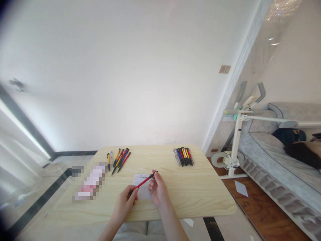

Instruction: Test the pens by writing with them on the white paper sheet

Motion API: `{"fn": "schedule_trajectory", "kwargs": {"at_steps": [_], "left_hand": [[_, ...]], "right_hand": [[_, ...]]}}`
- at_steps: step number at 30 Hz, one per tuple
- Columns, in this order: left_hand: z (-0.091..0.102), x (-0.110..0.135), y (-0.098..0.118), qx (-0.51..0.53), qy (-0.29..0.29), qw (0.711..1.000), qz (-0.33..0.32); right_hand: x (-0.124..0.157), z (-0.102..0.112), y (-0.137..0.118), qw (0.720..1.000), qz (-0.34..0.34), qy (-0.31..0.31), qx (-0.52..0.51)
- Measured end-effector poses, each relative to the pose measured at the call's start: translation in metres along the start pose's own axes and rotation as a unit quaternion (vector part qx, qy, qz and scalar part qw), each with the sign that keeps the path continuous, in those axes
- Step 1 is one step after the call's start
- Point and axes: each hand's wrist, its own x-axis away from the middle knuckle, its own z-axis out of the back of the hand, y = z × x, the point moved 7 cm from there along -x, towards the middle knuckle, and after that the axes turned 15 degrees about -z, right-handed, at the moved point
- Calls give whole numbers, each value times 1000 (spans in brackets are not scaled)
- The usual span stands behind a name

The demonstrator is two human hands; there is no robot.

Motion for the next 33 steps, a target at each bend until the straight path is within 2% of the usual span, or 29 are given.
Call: {"fn": "schedule_trajectory", "kwargs": {"at_steps": [6,18,33], "left_hand": [[1,0,2,2,5,1000,3],[0,0,0,12,6,1000,6],[2,-1,3,19,12,1000,18]], "right_hand": [[0,2,-1,1000,11,17,-13],[1,-1,-1,1000,-12,-10,-2],[3,-1,-2,1000,7,19,3]]}}
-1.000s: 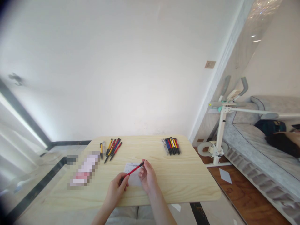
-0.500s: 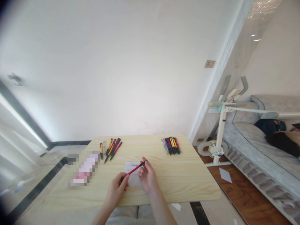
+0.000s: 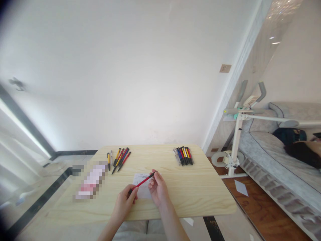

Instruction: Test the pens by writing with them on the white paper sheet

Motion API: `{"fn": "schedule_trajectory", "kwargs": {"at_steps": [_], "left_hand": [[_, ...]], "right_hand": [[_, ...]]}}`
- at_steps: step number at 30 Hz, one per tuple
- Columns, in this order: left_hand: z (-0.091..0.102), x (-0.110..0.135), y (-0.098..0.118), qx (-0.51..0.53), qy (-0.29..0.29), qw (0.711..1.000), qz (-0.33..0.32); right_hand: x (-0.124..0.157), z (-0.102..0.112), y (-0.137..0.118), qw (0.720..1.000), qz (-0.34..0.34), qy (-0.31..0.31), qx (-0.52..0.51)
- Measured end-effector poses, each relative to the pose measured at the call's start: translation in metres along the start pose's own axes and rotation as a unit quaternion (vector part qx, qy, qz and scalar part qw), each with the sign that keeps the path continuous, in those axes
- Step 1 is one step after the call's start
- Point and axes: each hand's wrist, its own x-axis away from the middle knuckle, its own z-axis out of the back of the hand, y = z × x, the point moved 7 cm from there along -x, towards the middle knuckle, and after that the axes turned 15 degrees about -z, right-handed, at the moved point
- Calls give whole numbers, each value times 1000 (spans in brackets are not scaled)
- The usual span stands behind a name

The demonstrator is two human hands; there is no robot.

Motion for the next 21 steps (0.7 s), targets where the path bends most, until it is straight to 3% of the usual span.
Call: {"fn": "schedule_trajectory", "kwargs": {"at_steps": [7,21], "left_hand": [[1,0,-1,-1,4,1000,-9],[-1,1,0,10,0,1000,1]], "right_hand": [[0,2,0,1000,9,17,-1],[2,-4,2,999,-23,-8,24]]}}
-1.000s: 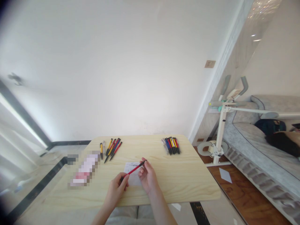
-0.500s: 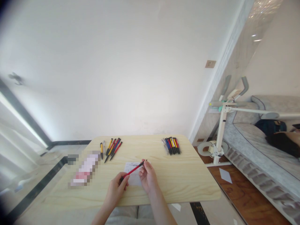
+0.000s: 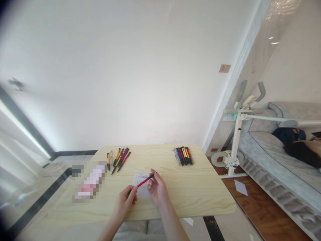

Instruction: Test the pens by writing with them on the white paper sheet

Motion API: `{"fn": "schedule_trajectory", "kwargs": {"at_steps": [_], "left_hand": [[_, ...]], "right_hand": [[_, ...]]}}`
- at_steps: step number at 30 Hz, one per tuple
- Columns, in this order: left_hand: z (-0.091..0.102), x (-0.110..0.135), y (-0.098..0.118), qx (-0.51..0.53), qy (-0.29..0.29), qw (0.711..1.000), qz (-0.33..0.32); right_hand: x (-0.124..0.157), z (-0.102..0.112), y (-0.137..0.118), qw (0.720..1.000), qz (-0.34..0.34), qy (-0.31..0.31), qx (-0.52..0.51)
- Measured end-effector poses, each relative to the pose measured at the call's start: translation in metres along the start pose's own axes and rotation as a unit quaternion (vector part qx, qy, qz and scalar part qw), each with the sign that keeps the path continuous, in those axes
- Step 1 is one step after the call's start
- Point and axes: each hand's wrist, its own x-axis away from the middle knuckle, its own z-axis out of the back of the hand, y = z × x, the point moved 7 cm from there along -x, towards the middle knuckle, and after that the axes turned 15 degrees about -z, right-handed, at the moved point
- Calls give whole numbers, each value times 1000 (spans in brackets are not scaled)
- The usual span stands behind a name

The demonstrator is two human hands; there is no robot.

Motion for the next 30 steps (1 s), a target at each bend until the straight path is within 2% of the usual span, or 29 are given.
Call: {"fn": "schedule_trajectory", "kwargs": {"at_steps": [9,19,30], "left_hand": [[1,1,-5,23,7,1000,5],[6,-1,8,-25,13,999,-15],[4,-1,-2,17,28,999,0]], "right_hand": [[-4,7,-1,1000,17,8,0],[-4,8,-1,1000,23,10,-1],[-5,7,-2,1000,29,10,-3]]}}
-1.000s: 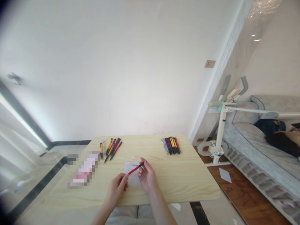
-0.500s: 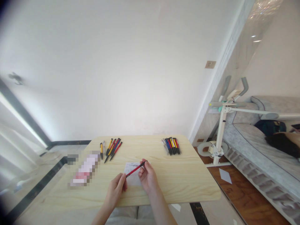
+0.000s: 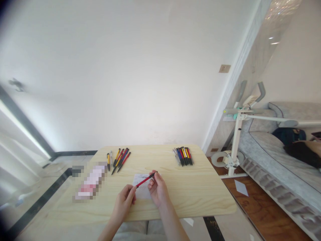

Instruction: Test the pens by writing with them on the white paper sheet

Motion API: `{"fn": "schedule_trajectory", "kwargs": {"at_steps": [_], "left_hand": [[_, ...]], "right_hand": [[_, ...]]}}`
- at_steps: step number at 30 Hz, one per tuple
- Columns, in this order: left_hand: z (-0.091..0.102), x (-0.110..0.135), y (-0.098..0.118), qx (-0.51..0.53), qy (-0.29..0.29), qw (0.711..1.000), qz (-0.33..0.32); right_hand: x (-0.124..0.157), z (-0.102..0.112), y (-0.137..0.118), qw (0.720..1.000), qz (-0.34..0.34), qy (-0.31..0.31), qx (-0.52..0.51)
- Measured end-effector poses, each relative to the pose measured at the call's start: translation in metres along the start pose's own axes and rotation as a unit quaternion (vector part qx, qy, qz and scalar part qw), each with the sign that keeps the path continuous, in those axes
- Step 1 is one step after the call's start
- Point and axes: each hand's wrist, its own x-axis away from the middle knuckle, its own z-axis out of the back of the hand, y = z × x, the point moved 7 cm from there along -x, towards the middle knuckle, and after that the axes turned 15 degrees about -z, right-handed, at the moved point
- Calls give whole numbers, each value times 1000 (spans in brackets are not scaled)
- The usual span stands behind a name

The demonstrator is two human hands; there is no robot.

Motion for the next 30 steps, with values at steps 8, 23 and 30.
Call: {"fn": "schedule_trajectory", "kwargs": {"at_steps": [8,23,30], "left_hand": [[0,0,-3,-17,-4,1000,-8],[-1,0,-7,-11,2,1000,-10],[-3,1,-6,8,1,1000,-2]], "right_hand": [[2,-1,-1,1000,5,-12,-1],[-1,2,0,1000,1,-7,-7],[0,0,0,1000,-7,-15,-26]]}}
